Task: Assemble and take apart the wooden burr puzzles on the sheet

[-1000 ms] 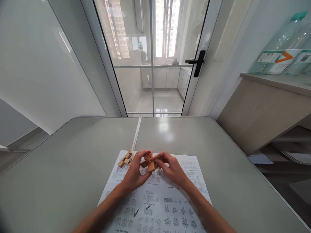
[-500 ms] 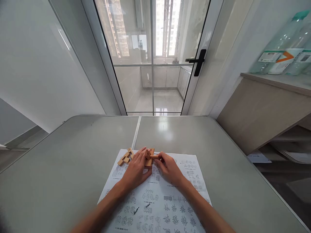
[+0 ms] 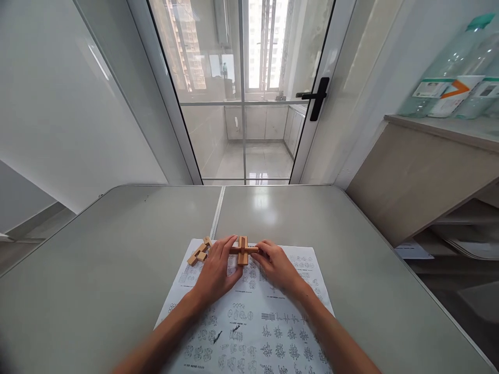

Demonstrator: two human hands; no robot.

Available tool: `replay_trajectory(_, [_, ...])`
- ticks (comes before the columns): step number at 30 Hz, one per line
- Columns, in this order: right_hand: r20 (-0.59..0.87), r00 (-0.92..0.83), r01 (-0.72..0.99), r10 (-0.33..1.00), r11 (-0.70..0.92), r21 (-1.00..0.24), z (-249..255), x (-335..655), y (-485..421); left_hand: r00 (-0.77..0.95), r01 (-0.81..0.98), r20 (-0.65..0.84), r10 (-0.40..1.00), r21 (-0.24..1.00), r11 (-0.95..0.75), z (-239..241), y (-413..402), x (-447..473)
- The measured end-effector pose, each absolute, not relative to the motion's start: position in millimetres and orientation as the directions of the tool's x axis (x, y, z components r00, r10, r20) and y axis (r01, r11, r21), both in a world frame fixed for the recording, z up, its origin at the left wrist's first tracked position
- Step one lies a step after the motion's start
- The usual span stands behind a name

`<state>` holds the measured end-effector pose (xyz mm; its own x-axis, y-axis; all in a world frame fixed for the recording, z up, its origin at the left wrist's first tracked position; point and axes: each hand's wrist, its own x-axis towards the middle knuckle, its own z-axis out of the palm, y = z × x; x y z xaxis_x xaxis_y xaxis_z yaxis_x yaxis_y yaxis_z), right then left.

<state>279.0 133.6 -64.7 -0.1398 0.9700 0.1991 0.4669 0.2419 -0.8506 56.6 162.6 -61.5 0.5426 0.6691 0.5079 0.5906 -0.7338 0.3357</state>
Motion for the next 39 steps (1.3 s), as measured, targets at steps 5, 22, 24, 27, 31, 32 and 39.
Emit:
replay_trajectory(5, [0.187, -0.152, 0.449, 0.971, 0.236, -0.862, -69.5, 284.3, 136.1, 0.517, 0.567, 0.485, 0.706, 0.424, -0.706, -64.1, 164.4, 53.5])
replay_trajectory(22, [0.158, -0.09, 0.392, 0.983, 0.181, -0.902, -65.8, 287.8, 135.3, 0.532, 0.441, 0.622, 0.575, 0.376, -0.815, -54.6, 162.3, 57.6])
replay_trajectory(24, [0.104, -0.014, 0.36, 0.995, 0.102, -0.927, -63.5, 287.6, 135.7, 0.525, 0.457, 0.625, 0.578, 0.366, -0.811, -55.0, 162.5, 57.7])
replay_trajectory(27, [0.025, -0.072, 0.313, 0.997, 0.046, -0.948, -59.5, 284.8, 133.7, 0.502, 0.475, 0.628, 0.595, 0.375, -0.796, -55.6, 161.9, 57.5])
replay_trajectory(31, [-0.015, -0.237, 0.191, 0.971, 0.031, -0.981, -57.4, 278.3, 129.8, 0.472, 0.475, 0.593, 0.652, 0.452, -0.755, -51.9, 159.3, 55.5])
replay_trajectory(32, [-0.017, -0.24, 0.159, 0.971, 0.022, -0.987, -57.3, 276.9, 129.2, 0.472, 0.462, 0.573, 0.67, 0.486, -0.742, -50.2, 158.7, 54.9])
replay_trajectory(39, [-0.018, -0.265, 0.036, 0.964, -0.009, -0.999, -50.8, 272.7, 125.4, 0.562, 0.36, 0.392, 0.728, 0.677, -0.642, -48.7, 157.7, 53.3])
